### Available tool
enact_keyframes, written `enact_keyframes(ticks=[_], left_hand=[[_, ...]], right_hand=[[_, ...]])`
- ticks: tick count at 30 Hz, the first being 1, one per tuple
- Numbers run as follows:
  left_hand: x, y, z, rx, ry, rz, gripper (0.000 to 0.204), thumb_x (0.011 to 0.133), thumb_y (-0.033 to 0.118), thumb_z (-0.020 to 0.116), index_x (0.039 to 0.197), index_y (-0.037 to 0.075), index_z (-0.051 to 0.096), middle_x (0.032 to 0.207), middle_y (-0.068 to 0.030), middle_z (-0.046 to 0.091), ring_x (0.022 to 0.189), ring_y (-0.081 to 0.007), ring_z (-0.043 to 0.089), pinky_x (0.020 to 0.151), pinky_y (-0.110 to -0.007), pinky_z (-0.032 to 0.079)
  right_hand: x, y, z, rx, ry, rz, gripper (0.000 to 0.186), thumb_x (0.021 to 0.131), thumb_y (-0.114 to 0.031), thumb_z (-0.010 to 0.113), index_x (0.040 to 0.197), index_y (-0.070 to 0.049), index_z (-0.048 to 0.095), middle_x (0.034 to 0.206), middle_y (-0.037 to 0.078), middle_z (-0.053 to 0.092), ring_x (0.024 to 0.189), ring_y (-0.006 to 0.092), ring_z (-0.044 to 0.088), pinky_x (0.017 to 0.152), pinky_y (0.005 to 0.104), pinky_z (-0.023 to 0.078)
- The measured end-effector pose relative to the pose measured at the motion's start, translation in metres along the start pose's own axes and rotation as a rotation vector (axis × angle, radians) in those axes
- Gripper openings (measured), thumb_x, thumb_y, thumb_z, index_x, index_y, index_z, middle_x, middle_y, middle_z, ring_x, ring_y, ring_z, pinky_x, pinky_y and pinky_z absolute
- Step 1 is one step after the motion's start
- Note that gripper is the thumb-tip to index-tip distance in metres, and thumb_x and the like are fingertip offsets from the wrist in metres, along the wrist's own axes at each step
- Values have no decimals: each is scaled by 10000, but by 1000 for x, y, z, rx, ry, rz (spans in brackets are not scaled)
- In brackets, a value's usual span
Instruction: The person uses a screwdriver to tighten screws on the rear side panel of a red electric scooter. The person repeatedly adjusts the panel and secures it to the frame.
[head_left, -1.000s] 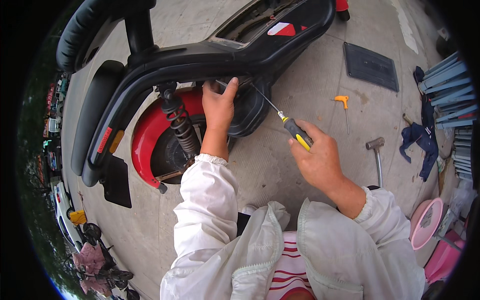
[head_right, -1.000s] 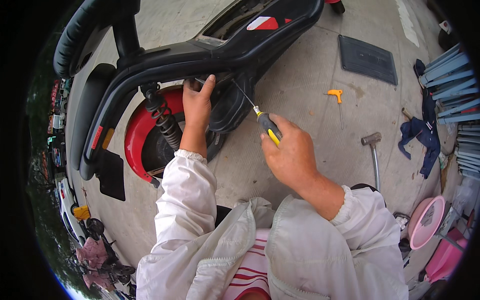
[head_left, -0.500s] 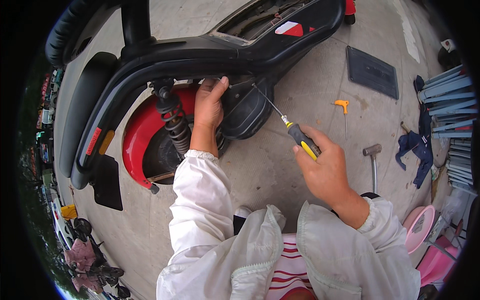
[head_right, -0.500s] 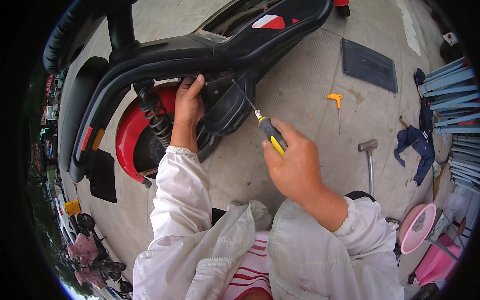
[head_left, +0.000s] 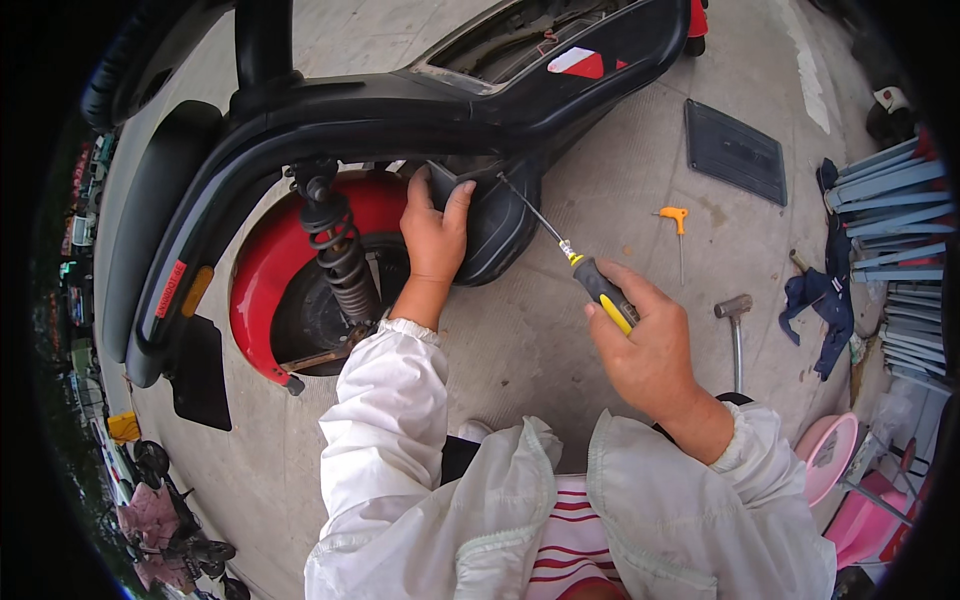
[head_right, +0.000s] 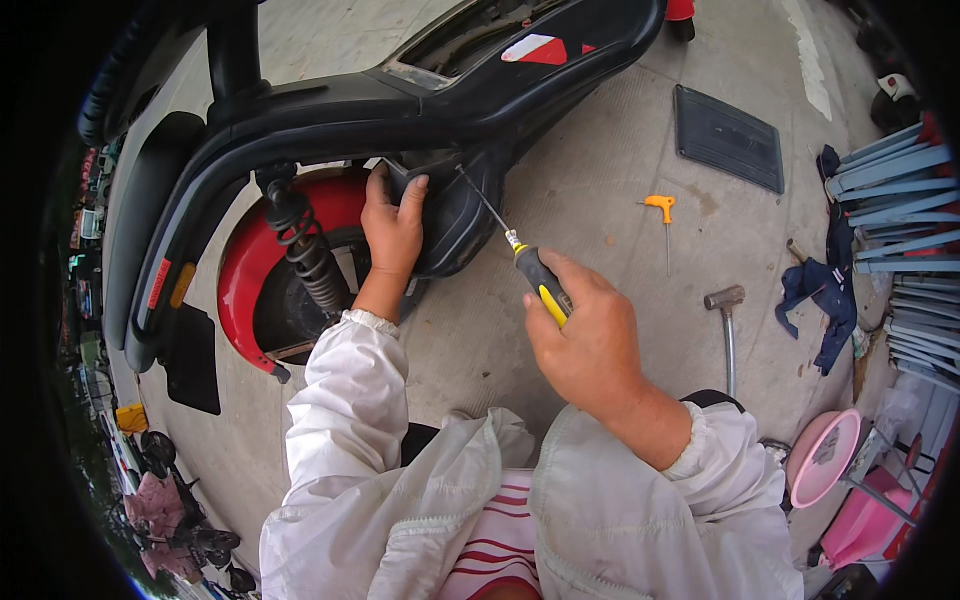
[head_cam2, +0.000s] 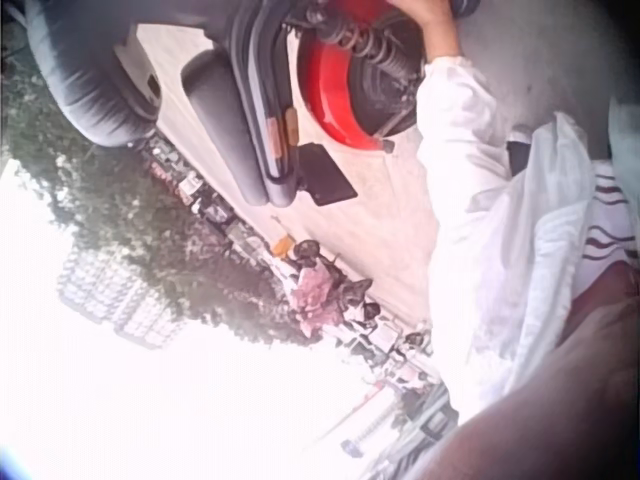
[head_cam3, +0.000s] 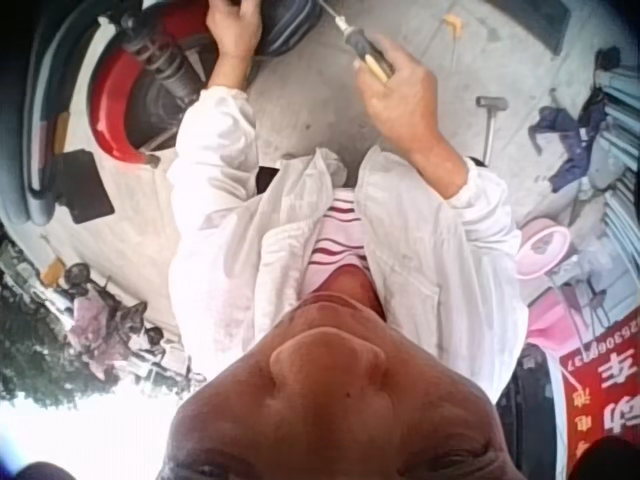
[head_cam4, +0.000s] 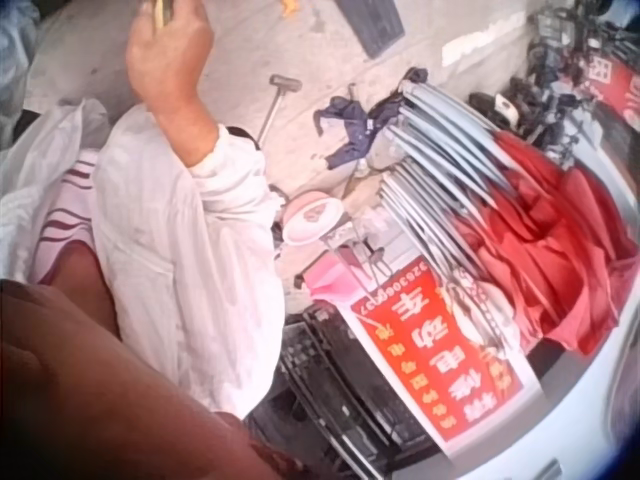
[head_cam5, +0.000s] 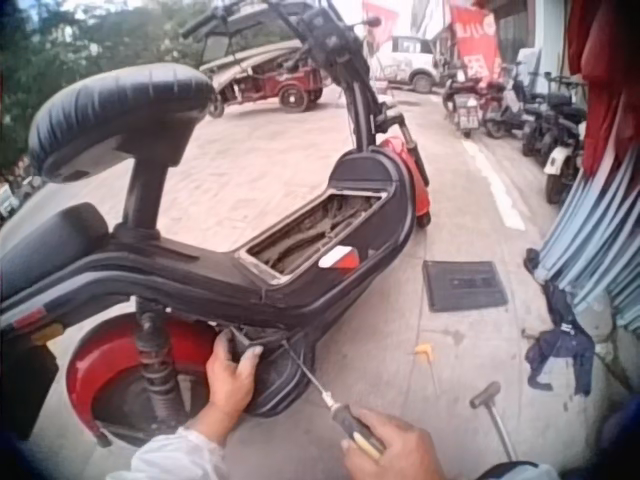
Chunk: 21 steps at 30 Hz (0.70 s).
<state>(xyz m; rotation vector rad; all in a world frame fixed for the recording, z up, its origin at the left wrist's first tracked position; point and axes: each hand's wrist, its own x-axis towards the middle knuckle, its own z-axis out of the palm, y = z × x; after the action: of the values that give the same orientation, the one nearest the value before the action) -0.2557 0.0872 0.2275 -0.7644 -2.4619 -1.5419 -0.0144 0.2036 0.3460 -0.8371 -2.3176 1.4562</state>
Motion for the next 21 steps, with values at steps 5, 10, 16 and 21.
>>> enact_keyframes(ticks=[5, 10, 16, 21], left_hand=[[8, 0, -1, -79, -83, -157, 608, 907, 336, 731, 1288, -96, 537, 1069, -256, 693, 984, -329, 698, 858, -365, 529], [12, -4, 0, -141, -111, -211, 635, 915, 359, 716, 1310, -101, 526, 1099, -275, 686, 1034, -354, 688, 891, -380, 518], [8, -1, -2, -8, -102, -92, 677, 904, 378, 725, 1333, -96, 500, 1166, -288, 660, 1095, -374, 663, 935, -396, 501], [-1, 10, -27, 95, -13, -89, 606, 909, 397, 720, 1260, -70, 556, 1063, -213, 681, 972, -301, 674, 874, -378, 516]], right_hand=[[-2, 13, -1, -163, 25, -133, 391, 834, -89, 671, 1206, 25, 635, 995, 246, 678, 902, 402, 673, 799, 431, 525], [2, 18, -6, -81, 9, -97, 383, 840, -108, 677, 1195, 29, 642, 1012, 254, 681, 906, 406, 675, 809, 416, 526], [0, 21, -3, 30, 20, -14, 385, 841, -117, 683, 1197, 25, 642, 1051, 255, 684, 936, 396, 683, 827, 399, 527], [0, 21, -2, 42, -6, 11, 389, 842, -127, 684, 1201, 16, 644, 1059, 252, 685, 949, 403, 677, 839, 401, 525]])
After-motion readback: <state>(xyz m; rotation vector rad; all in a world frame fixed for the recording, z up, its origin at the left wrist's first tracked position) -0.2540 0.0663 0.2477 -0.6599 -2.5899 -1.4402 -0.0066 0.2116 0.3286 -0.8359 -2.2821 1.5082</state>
